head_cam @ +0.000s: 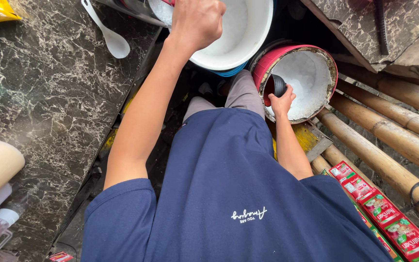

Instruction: The person scoops ice from a red bucket into a silver ice crusher using a red scoop. The person then operates the ice crusher to grind the ice into a white bowl below. The person repeats this scooping and crushing cycle multiple times.

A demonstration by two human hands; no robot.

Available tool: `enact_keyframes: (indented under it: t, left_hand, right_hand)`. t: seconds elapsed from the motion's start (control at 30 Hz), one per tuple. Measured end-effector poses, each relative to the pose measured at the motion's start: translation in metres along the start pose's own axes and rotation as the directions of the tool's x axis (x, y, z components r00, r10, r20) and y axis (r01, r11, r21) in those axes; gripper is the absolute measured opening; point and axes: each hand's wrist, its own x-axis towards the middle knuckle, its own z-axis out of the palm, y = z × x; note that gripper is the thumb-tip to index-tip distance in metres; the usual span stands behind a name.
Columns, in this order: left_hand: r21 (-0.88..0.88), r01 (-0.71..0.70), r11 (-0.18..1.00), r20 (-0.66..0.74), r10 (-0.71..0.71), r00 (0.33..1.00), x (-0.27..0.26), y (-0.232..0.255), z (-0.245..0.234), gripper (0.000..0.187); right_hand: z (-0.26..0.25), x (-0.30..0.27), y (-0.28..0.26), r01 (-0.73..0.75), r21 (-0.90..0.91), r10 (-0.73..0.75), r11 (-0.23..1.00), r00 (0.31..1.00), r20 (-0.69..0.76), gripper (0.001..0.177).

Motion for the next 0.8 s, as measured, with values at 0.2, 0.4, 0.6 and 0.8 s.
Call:
enact_keyframes:
  t: [0.2, 0.4, 0.6, 0.8]
  left_hand:
    - [-0.004, -0.008, 1.0, -0.003, 0.008, 1.0, 0.003, 0.001, -0.007, 0.017]
    - [-0.189, 0.012, 0.982, -0.066, -0.025, 0.998, 0.007, -0.002, -0.027, 0.009]
    - [-0.186, 0.057, 0.981, 0.022, -0.054, 0.998, 0.007, -0.002, -0.019, 0.014]
    - [-0.016, 0.029, 0.999, 0.059, -0.028, 0.998, 0.009, 0.003, -0.003, 0.009]
  right_hand:
    - [0.0, 0.002, -0.005, -0.022, -0.016, 0.022, 1.0, 1.0, -0.001, 0.086]
    - [-0.001, -0.002, -0.004, -0.003, -0.004, 0.003, 1.0, 1.0, -0.028, 0.084]
    - [0.0, -0.004, 0.005, 0.052, 0.037, -0.051, 0.998, 0.998, -0.023, 0.084]
    - [0.0, 0.004, 0.001, 0.043, 0.01, -0.043, 0.999, 0.999, -0.015, 0.085]
